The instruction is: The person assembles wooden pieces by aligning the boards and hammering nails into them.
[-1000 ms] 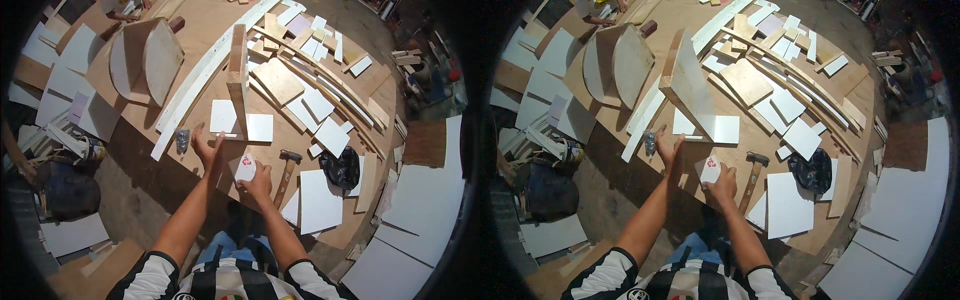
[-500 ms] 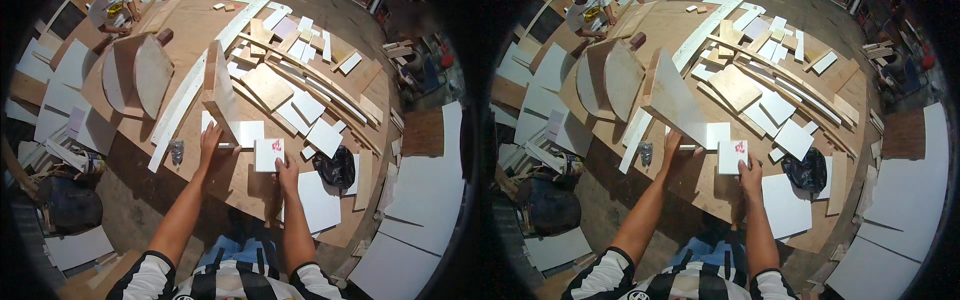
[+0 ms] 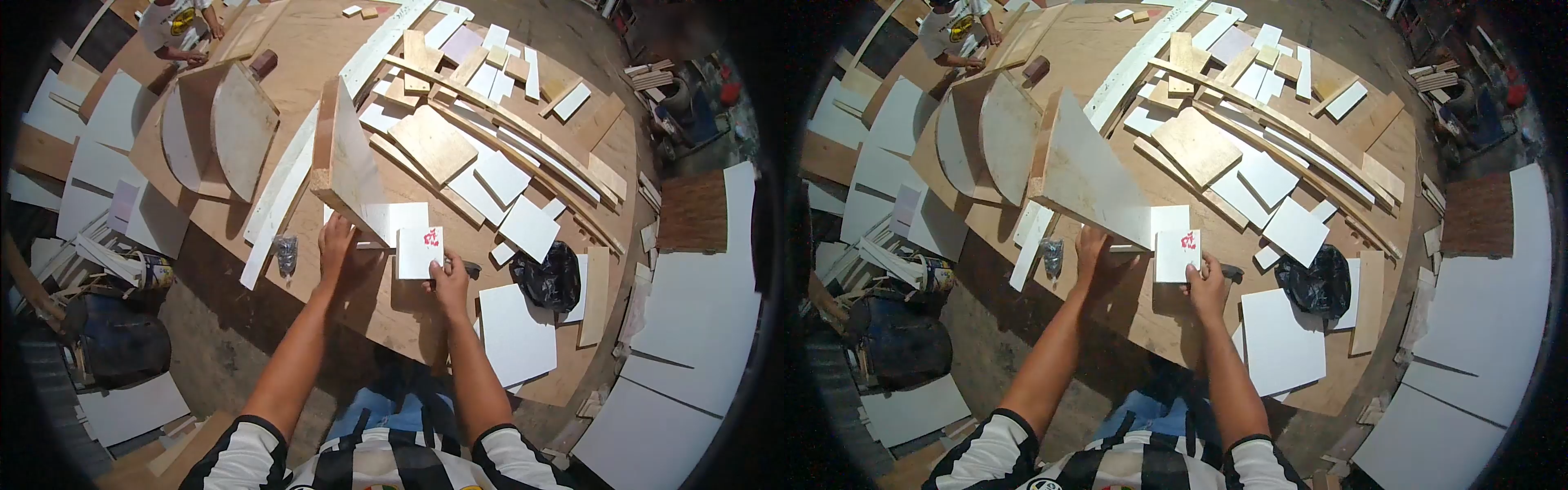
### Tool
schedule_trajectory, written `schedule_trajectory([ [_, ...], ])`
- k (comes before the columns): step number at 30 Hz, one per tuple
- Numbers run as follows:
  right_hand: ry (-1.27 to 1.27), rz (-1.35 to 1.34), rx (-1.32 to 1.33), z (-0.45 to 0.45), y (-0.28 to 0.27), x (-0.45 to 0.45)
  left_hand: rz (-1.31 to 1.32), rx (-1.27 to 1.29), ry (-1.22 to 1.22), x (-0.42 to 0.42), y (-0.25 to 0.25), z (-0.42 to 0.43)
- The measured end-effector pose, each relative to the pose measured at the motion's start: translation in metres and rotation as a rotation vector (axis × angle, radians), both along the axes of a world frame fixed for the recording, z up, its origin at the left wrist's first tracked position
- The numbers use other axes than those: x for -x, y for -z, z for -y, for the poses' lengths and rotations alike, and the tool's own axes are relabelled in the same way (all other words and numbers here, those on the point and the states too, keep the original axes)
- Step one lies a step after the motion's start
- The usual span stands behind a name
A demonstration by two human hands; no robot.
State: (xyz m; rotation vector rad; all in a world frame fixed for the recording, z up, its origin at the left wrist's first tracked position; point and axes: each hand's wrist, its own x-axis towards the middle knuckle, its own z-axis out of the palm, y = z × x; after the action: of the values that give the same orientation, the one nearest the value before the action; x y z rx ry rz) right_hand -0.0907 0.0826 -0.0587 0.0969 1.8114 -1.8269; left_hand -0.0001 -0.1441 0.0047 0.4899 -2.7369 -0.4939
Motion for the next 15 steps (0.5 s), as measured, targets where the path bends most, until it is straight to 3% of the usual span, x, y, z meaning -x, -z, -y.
schedule_trajectory([
  [5, -0.015, -0.011, -0.118, -0.015, 0.029, -0.021, 0.031, 0.069, -0.012, 0.007, -0.008, 0.000],
  [8, -0.068, -0.062, -0.216, -0.021, 0.040, -0.032, -0.157, -0.133, -0.026, 0.023, -0.035, -0.017],
  [11, -0.187, -0.267, -0.373, -0.025, 0.059, -0.035, -0.194, -0.042, -0.031, 0.026, -0.033, -0.022],
  [15, -0.269, -0.310, -0.493, -0.030, 0.027, -0.033, -0.358, 0.001, -0.013, 0.022, -0.024, -0.020],
])
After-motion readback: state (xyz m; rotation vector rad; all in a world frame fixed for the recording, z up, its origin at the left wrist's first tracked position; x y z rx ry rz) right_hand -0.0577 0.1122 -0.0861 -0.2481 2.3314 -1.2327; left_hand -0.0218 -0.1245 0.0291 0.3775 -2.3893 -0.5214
